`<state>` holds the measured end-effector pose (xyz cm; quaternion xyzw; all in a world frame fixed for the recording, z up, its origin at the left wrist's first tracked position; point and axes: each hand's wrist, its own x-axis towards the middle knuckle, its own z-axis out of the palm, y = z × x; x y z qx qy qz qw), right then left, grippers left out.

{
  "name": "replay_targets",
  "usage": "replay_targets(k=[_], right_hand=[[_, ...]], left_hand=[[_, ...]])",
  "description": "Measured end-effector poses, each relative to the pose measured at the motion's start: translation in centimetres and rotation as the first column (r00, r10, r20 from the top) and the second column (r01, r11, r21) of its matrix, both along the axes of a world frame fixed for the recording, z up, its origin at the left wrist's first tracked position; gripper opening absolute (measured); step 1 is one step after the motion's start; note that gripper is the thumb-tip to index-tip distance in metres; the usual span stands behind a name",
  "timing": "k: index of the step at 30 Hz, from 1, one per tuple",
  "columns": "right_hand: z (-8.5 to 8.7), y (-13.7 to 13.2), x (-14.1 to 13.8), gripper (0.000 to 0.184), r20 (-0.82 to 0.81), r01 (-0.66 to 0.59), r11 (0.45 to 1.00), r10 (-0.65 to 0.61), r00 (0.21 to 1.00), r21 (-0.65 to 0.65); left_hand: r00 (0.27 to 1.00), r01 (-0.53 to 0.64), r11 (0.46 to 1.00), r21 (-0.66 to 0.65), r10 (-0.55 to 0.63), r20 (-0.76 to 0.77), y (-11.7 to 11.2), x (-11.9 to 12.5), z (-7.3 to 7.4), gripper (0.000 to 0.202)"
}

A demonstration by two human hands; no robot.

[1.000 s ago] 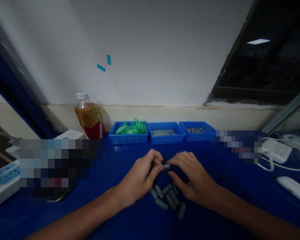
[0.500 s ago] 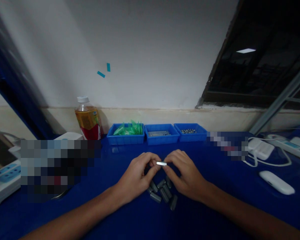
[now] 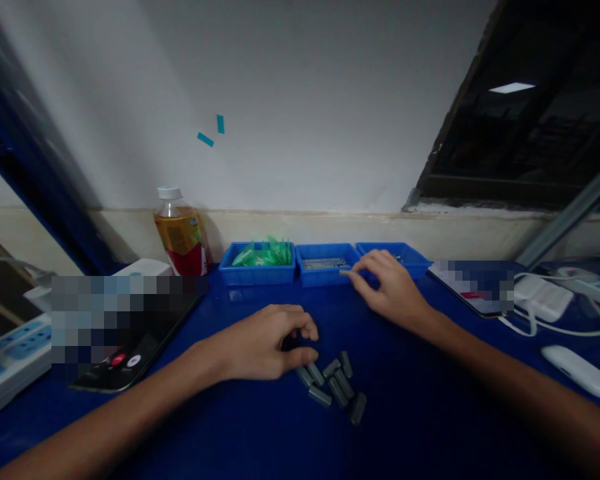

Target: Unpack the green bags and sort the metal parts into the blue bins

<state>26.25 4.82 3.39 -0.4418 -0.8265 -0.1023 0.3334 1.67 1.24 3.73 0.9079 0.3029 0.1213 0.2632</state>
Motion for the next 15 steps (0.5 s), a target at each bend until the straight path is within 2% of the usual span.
replay_targets(k=[4, 7, 11, 15], right_hand=[[0.8, 5.7, 2.1, 0.010, 0.107, 0.180, 0.977, -0.168, 0.980, -0.118], [0.6, 8.4, 2.3, 0.006, 0.169, 0.207, 0.962, -0.178, 0.969, -0.176], [-0.2, 9.6, 1.7, 0.009, 0.175, 0.178, 0.962, -0.143, 0.974, -0.205], [-0.3, 8.0, 1.3, 0.014, 0.122, 0.188, 0.966, -0.168, 0.978, -0.180]], left_hand=[[0.986, 0.086, 0.996, -0.029, -0.089, -0.140, 0.0, -1.0, 0.9, 0.025], [0.980, 0.099, 0.994, -0.042, -0.104, -0.171, -0.1, -1.1, 1.0, 0.025], [0.971, 0.109, 0.993, -0.042, -0.115, -0.210, -0.1, -1.0, 0.9, 0.017], [0.970, 0.147, 0.989, -0.034, -0.151, -0.188, 0.2, -1.1, 0.8, 0.008]])
